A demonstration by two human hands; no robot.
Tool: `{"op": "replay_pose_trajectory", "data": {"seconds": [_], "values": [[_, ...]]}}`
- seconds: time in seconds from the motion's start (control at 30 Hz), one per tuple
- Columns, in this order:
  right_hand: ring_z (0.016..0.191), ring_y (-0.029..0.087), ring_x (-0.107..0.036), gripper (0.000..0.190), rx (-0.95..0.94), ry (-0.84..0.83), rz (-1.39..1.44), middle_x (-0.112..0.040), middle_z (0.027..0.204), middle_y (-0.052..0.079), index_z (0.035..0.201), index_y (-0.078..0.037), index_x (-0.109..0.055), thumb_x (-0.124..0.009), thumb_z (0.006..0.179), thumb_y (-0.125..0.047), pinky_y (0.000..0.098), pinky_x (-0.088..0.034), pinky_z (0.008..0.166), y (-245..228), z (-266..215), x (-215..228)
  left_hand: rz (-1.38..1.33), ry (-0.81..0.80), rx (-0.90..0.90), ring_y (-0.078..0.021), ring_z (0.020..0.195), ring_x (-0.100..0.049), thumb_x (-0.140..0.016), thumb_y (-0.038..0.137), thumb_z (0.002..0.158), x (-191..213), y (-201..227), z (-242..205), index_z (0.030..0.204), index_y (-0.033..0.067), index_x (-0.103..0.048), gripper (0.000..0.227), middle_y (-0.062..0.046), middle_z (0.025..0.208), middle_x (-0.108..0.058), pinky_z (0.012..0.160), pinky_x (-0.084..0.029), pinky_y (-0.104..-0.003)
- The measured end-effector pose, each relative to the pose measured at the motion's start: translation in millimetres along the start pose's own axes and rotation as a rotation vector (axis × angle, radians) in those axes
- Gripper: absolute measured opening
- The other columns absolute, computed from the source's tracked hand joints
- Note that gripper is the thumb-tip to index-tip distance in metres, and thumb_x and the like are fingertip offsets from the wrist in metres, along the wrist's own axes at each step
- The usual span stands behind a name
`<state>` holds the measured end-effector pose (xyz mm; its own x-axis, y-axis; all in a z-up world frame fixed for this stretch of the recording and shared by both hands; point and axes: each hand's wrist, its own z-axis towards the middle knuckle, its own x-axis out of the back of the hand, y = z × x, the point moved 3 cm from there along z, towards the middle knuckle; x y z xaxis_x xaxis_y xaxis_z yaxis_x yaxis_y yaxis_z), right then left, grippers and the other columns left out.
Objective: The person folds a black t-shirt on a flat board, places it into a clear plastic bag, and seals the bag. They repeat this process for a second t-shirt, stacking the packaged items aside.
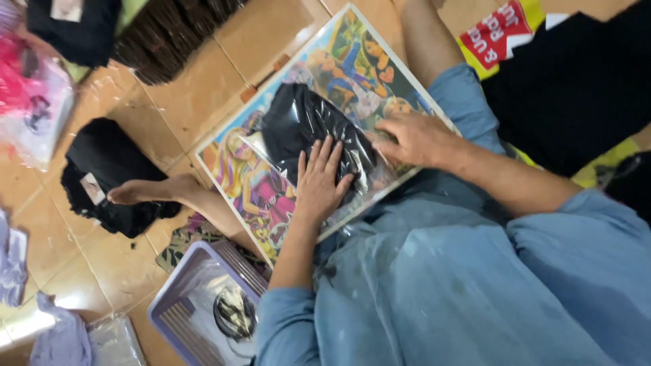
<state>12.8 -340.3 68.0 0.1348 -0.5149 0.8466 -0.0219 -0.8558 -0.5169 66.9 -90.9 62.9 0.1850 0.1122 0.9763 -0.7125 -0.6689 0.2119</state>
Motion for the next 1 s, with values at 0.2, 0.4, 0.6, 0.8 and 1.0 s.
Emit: {"op": "replay_pose_trajectory", "data": {"seconds": [0.2, 0.4, 0.6, 0.8, 1.0], "values": [[0.106, 0.031, -0.07, 0.057, -0.019, -0.043, -0.086, -0.07, 0.106, 0.006, 0.117, -0.022, -0.065, -0.055, 0.091, -0.071, 0.0467, -0.057, 0.087, -8.8, 12.9, -18.8, -0.022, 0.145, 0.212, -0.0374, 0.152, -0.032, -0.071, 0.042, 0.088, 22.9, -28.6, 10.6, 0.156, 0.0173, -0.045, 0.077, -0.013, 0.166, -0.035, 0.12, -0.026, -0.063], [0.111, 0.027, -0.07, 0.046, -0.035, 0.03, 0.354, -0.074, 0.11, 0.007, 0.131, -0.024, -0.061, -0.07, 0.091, -0.044, 0.0423, -0.056, 0.092, -6.7, 33.4, -14.9, 0.13, 0.146, 0.447, -0.0301, 0.112, -0.062, -0.051, 0.059, 0.099, 24.4, -100.1, -14.5, 0.128, 0.0249, -0.061, 0.045, -0.006, 0.114, -0.062, 0.096, -0.048, -0.052], [0.115, 0.034, -0.068, 0.054, -0.003, 0.179, 0.614, -0.073, 0.118, 0.017, 0.147, -0.015, -0.053, -0.069, 0.098, -0.031, 0.0456, -0.053, 0.096, 22.1, 37.5, 30.3, 0.012, 0.035, 0.56, -0.032, 0.093, -0.072, -0.049, 0.064, 0.1, 28.0, -107.5, -65.1, 0.101, 0.03, -0.071, 0.04, -0.004, 0.092, -0.071, 0.083, -0.055, -0.047], [0.122, 0.038, -0.064, 0.054, -0.136, 0.032, 0.402, -0.071, 0.127, 0.018, 0.139, -0.021, -0.063, -0.075, 0.09, -0.041, 0.047, -0.051, 0.101, -1.2, 40.7, 34.3, -0.283, 0.185, 0.432, -0.0384, 0.1, -0.066, -0.07, 0.045, 0.093, 19.9, -86.2, -50.6, 0.113, 0.0108, -0.072, 0.039, -0.015, 0.103, -0.063, 0.09, -0.053, -0.046], [0.115, 0.02, -0.06, 0.072, -0.08, 0.06, 0.858, -0.065, 0.126, 0.008, 0.152, -0.019, -0.051, -0.081, 0.086, -0.019, 0.0324, -0.05, 0.097, 31.8, 45.1, 2.6, -0.764, 0.021, 0.549, -0.0274, 0.078, -0.065, -0.083, 0.031, 0.083, 1.8, -92.4, -75.5, 0.12, 0.0109, -0.067, 0.045, -0.012, 0.084, -0.066, 0.072, -0.052, -0.039]]}}
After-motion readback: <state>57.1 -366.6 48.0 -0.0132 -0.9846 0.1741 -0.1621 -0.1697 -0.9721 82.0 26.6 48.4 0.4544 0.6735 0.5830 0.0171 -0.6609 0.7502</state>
